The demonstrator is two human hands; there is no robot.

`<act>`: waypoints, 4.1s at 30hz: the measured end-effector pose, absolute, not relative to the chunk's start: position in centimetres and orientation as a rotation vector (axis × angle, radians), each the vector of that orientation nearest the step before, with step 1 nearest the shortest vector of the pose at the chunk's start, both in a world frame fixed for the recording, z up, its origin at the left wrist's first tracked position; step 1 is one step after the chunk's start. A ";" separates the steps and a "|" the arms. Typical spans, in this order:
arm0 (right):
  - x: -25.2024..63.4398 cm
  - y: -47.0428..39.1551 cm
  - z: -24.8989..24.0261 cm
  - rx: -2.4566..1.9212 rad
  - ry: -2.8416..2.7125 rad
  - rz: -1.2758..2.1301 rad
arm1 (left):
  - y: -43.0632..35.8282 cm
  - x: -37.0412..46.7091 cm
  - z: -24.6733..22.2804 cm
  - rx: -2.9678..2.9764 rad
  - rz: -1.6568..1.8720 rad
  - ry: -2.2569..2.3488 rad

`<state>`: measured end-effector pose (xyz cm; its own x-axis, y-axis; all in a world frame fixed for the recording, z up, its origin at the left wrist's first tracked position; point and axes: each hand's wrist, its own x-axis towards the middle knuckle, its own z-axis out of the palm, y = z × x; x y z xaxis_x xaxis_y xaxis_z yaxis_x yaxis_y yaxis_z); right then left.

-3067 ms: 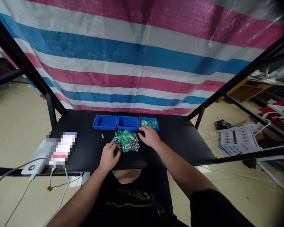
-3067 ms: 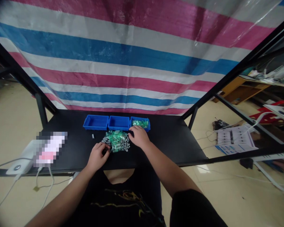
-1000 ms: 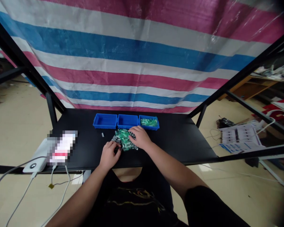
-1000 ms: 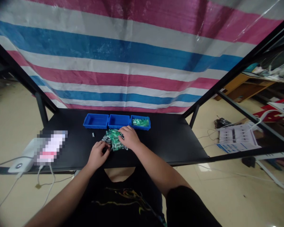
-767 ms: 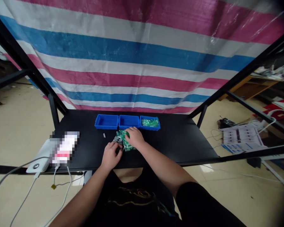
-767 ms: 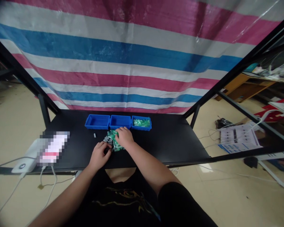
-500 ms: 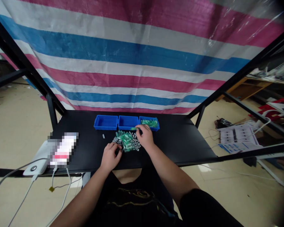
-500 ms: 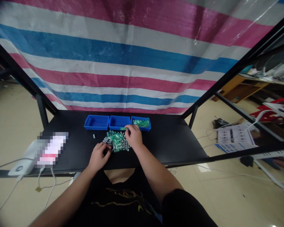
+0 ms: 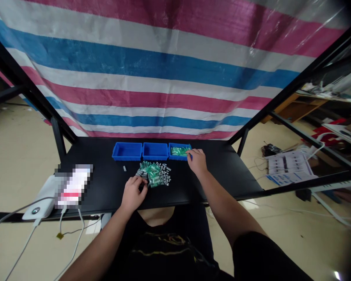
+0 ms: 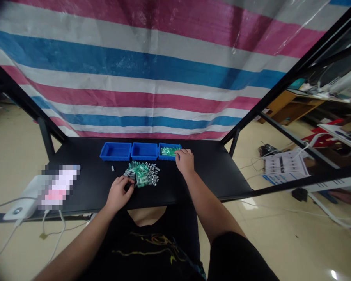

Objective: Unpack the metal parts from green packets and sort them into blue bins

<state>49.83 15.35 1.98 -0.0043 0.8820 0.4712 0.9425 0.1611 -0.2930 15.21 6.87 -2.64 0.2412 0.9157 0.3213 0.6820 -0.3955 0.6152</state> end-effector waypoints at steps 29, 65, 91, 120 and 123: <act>34.3 11.8 1.0 -1.557 -2.331 0.124 | 6.7 15.0 -2.5 2.158 0.947 1.458; 50.5 17.4 4.7 -1.703 -2.268 0.057 | 6.7 15.2 -2.5 2.157 0.956 1.459; 47.1 17.7 7.0 -2.054 -2.593 0.029 | 6.6 15.2 -2.4 2.167 0.911 1.476; 40.8 11.4 4.1 -1.557 -2.030 0.102 | 5.8 15.3 -1.6 2.275 0.897 1.421; 45.0 12.9 4.9 -1.656 -1.862 -0.028 | 5.5 15.4 -1.3 2.337 0.851 1.396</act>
<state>45.05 12.89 4.90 -0.0032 0.8852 0.4652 0.8986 0.2066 -0.3870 15.39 5.54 -1.33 0.3565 0.8705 0.3392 0.7001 -0.4893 0.5199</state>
